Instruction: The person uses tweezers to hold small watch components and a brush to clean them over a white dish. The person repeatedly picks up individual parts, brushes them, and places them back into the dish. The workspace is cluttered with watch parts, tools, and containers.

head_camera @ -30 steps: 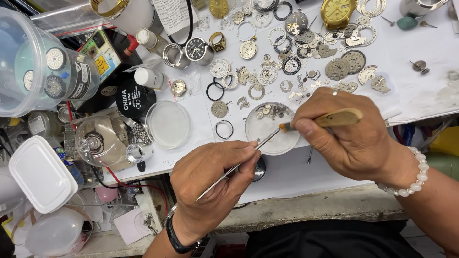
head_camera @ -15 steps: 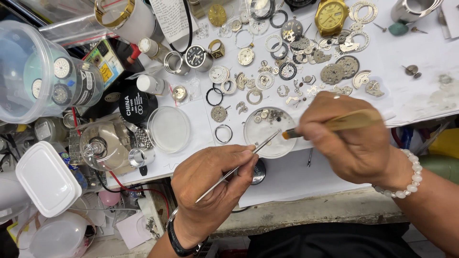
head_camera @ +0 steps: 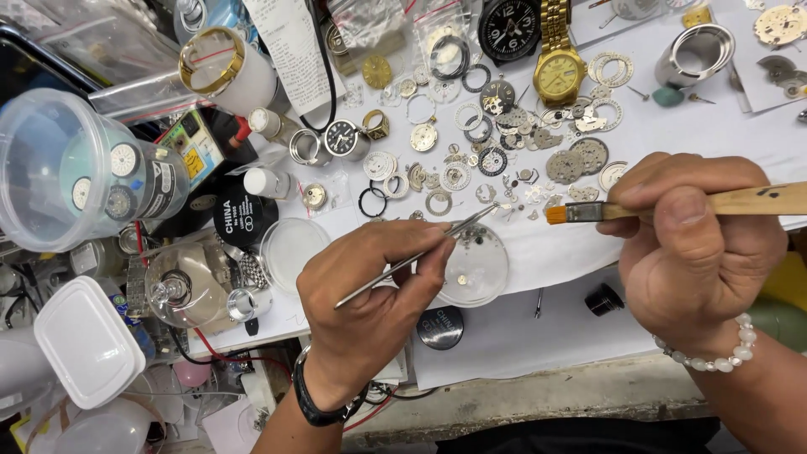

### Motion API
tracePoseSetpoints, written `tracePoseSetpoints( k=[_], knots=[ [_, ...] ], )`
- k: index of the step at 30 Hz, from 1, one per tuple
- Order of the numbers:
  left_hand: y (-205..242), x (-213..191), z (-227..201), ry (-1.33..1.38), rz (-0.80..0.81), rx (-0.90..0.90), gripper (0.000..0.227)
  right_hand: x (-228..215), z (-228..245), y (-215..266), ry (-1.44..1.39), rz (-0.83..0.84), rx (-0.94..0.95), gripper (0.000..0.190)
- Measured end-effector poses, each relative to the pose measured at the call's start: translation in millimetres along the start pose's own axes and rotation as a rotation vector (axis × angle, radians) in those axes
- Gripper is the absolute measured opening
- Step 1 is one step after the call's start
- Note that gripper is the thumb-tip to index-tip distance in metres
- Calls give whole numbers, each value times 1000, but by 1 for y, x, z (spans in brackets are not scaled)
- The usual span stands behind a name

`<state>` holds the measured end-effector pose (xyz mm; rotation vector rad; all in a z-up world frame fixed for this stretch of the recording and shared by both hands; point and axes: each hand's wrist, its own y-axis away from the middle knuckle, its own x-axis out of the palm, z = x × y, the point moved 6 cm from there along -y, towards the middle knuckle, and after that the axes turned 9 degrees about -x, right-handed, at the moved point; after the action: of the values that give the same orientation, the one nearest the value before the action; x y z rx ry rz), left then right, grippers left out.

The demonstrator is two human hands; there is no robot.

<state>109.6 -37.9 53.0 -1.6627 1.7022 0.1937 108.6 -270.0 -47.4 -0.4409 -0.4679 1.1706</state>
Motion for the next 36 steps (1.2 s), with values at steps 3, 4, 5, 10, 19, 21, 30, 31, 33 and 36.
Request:
tracePoseSetpoints(
  k=[3,4,5,10,19,21,30,31,33,36],
  knots=[
    [-2,3,7,5,-6,-22,11,3,1,-2,-10,13,8,32],
    [-2,4,8,4,-5,-24,11,3,0,-2,-10,14,10,32],
    [-2,6,9,9,1,-23,12,3,0,-1,-6,21,0,32],
    [-3,8,14,11,14,-38,14,4,0,-1,-8,27,-5,32],
    [-2,1,17,-22,-28,-74,12,4,0,1,2,17,-42,31],
    [-1,1,16,-3,-18,-79,13,3,0,2,13,28,-13,32],
    [-4,-4,16,-21,-47,-78,12,3,-1,5,7,25,-39,32],
    [-4,-4,17,-21,-47,-77,12,3,0,4,7,24,-39,32],
    [-4,-3,19,-13,-39,-80,13,5,0,3,13,46,-13,30],
    [-4,-1,22,-20,-39,-93,12,6,1,2,3,45,-27,29]
  ],
)
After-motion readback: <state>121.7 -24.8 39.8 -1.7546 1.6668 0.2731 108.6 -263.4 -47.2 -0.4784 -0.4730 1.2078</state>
